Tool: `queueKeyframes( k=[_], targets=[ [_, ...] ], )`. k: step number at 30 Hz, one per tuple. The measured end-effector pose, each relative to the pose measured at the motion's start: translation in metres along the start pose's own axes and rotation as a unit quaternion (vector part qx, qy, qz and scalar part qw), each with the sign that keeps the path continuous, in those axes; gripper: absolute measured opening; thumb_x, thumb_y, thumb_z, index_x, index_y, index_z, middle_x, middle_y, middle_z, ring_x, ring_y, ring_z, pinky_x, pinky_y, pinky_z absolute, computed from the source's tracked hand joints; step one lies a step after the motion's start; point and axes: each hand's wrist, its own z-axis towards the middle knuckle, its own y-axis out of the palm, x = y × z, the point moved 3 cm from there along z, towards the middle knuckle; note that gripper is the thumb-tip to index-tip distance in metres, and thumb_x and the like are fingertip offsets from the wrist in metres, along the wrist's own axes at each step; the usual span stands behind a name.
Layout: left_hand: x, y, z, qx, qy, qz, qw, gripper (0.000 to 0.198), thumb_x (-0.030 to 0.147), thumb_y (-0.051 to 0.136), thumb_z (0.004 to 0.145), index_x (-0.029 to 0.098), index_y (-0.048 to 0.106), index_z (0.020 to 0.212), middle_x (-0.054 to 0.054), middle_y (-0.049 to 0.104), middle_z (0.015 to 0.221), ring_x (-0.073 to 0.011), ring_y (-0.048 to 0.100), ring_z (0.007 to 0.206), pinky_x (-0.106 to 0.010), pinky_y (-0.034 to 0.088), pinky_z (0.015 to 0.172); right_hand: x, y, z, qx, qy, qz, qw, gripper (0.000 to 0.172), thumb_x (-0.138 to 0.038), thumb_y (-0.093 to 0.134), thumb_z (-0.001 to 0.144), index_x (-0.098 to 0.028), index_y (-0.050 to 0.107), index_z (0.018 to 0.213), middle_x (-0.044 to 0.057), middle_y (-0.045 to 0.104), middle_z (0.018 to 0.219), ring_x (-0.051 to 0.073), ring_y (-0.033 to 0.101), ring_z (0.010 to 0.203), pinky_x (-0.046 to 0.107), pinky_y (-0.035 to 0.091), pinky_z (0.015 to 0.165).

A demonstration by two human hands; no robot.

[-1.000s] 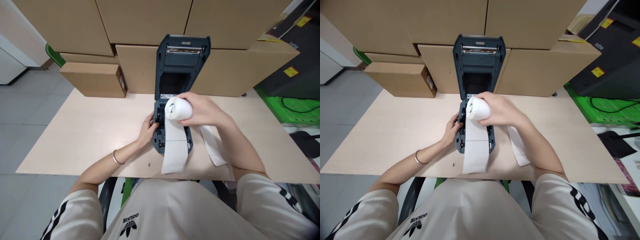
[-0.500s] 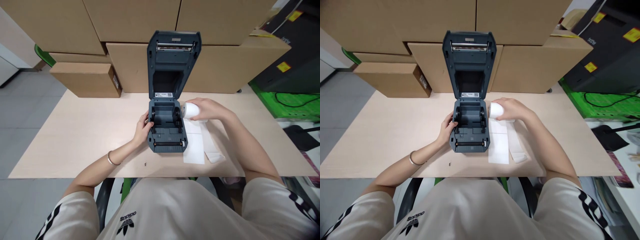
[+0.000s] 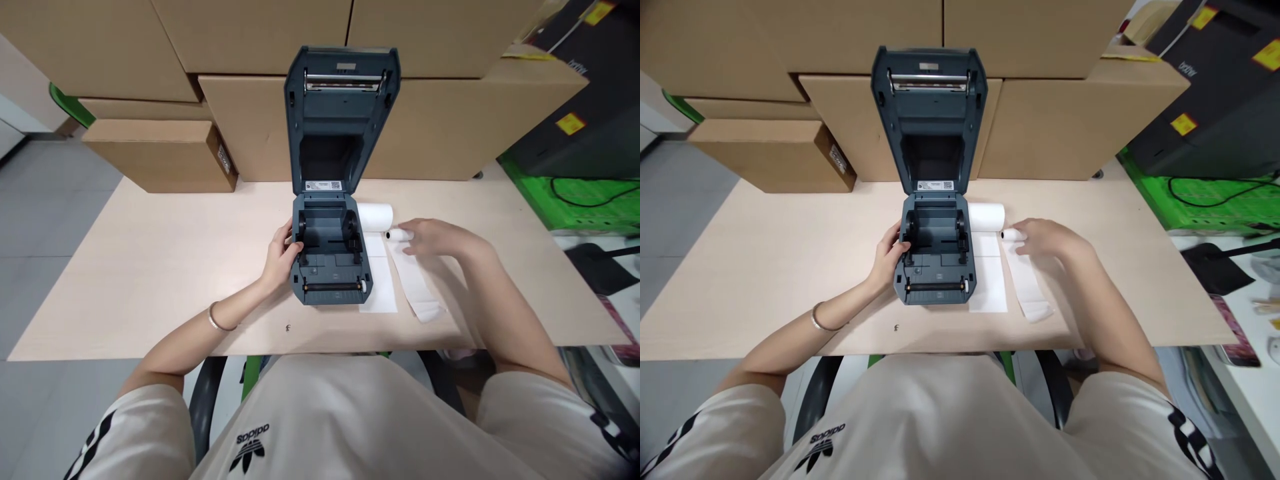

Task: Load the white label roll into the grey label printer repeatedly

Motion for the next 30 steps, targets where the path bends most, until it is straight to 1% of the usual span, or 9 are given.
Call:
queueKeyframes(
  k=[3, 5, 9, 11, 15, 19, 22, 26, 30],
  targets=[
    [0.0, 0.0, 0.0, -0.002, -0.001, 0.008, 1.0, 0.064, 0.036, 0.071, 0.084, 0.026, 0.076, 0.147, -0.011, 0.076, 0.151, -0.0378, 0.067, 0.141, -0.054, 0.063, 0.116, -0.003, 0.012, -0.017, -0.002, 0.029, -0.006, 1.0, 0.054, -0.028, 0.067, 0.087, -0.024, 0.085, 0.138, 0.015, 0.085, 0.14, 0.041, 0.085, 0.117, 0.057, 0.069, 0.102],
    [0.001, 0.001, 0.0, -0.004, 0.0, 0.009, 1.0, 0.066, 0.036, 0.07, 0.084, 0.026, 0.075, 0.148, -0.012, 0.076, 0.152, -0.0376, 0.067, 0.14, -0.053, 0.063, 0.116, -0.008, 0.008, -0.027, -0.005, 0.029, 0.009, 1.0, 0.05, -0.032, 0.064, 0.091, -0.024, 0.086, 0.135, 0.015, 0.085, 0.139, 0.041, 0.083, 0.122, 0.059, 0.067, 0.108],
    [0.004, 0.003, -0.001, -0.004, 0.006, 0.006, 1.0, 0.068, 0.036, 0.069, 0.084, 0.022, 0.073, 0.15, -0.014, 0.075, 0.153, -0.0384, 0.067, 0.142, -0.054, 0.061, 0.119, -0.009, -0.034, -0.046, -0.057, 0.014, 0.125, 0.99, 0.042, -0.057, 0.08, 0.086, -0.031, 0.09, 0.117, 0.009, 0.089, 0.122, 0.038, 0.086, 0.109, 0.055, 0.071, 0.099],
    [0.004, 0.003, -0.001, -0.001, 0.007, 0.008, 1.0, 0.068, 0.036, 0.069, 0.084, 0.021, 0.073, 0.151, -0.015, 0.075, 0.153, -0.0385, 0.067, 0.142, -0.054, 0.061, 0.119, -0.019, -0.06, -0.05, -0.083, -0.036, 0.176, 0.98, 0.041, -0.065, 0.088, 0.083, -0.035, 0.092, 0.111, 0.007, 0.091, 0.118, 0.037, 0.087, 0.105, 0.052, 0.072, 0.094],
    [0.003, 0.003, 0.0, -0.006, 0.006, 0.008, 1.0, 0.067, 0.036, 0.068, 0.085, 0.024, 0.072, 0.15, -0.013, 0.076, 0.153, -0.037, 0.068, 0.143, -0.053, 0.062, 0.118, -0.074, -0.087, -0.03, -0.074, -0.173, 0.231, 0.955, 0.043, -0.067, 0.088, 0.087, -0.034, 0.092, 0.115, 0.004, 0.091, 0.12, 0.032, 0.086, 0.104, 0.046, 0.07, 0.092],
    [0.003, 0.003, 0.0, -0.006, 0.002, 0.008, 1.0, 0.067, 0.037, 0.068, 0.084, 0.024, 0.072, 0.15, -0.014, 0.076, 0.153, -0.0378, 0.068, 0.143, -0.053, 0.062, 0.119, -0.146, -0.069, 0.025, 0.039, -0.22, 0.108, 0.969, 0.039, -0.051, 0.074, 0.098, -0.025, 0.09, 0.123, 0.009, 0.09, 0.122, 0.034, 0.081, 0.114, 0.056, 0.058, 0.114],
    [0.004, 0.003, 0.0, -0.003, -0.006, 0.014, 1.0, 0.067, 0.036, 0.068, 0.084, 0.023, 0.071, 0.15, -0.014, 0.076, 0.152, -0.0379, 0.069, 0.143, -0.053, 0.061, 0.119, -0.179, -0.04, 0.063, 0.072, -0.21, -0.047, 0.974, 0.03, -0.033, 0.072, 0.101, -0.02, 0.091, 0.119, 0.017, 0.086, 0.128, 0.042, 0.073, 0.13, 0.066, 0.048, 0.122],
    [0.001, 0.003, 0.0, -0.01, -0.004, 0.013, 1.0, 0.067, 0.038, 0.069, 0.086, 0.025, 0.069, 0.152, -0.014, 0.075, 0.152, -0.0375, 0.069, 0.142, -0.054, 0.06, 0.12, -0.189, -0.014, 0.088, 0.071, -0.182, -0.147, 0.97, 0.025, -0.021, 0.075, 0.095, -0.014, 0.091, 0.113, 0.024, 0.078, 0.136, 0.048, 0.065, 0.138, 0.068, 0.049, 0.119],
    [-0.004, 0.003, 0.002, -0.011, 0.005, 0.016, 1.0, 0.066, 0.037, 0.068, 0.086, 0.027, 0.067, 0.151, -0.014, 0.072, 0.155, -0.0387, 0.066, 0.145, -0.057, 0.057, 0.122, -0.186, -0.012, 0.087, 0.127, -0.172, -0.103, 0.971, 0.035, -0.016, 0.057, 0.104, -0.018, 0.089, 0.119, 0.019, 0.079, 0.134, 0.042, 0.066, 0.14, 0.07, 0.041, 0.135]
  ],
)
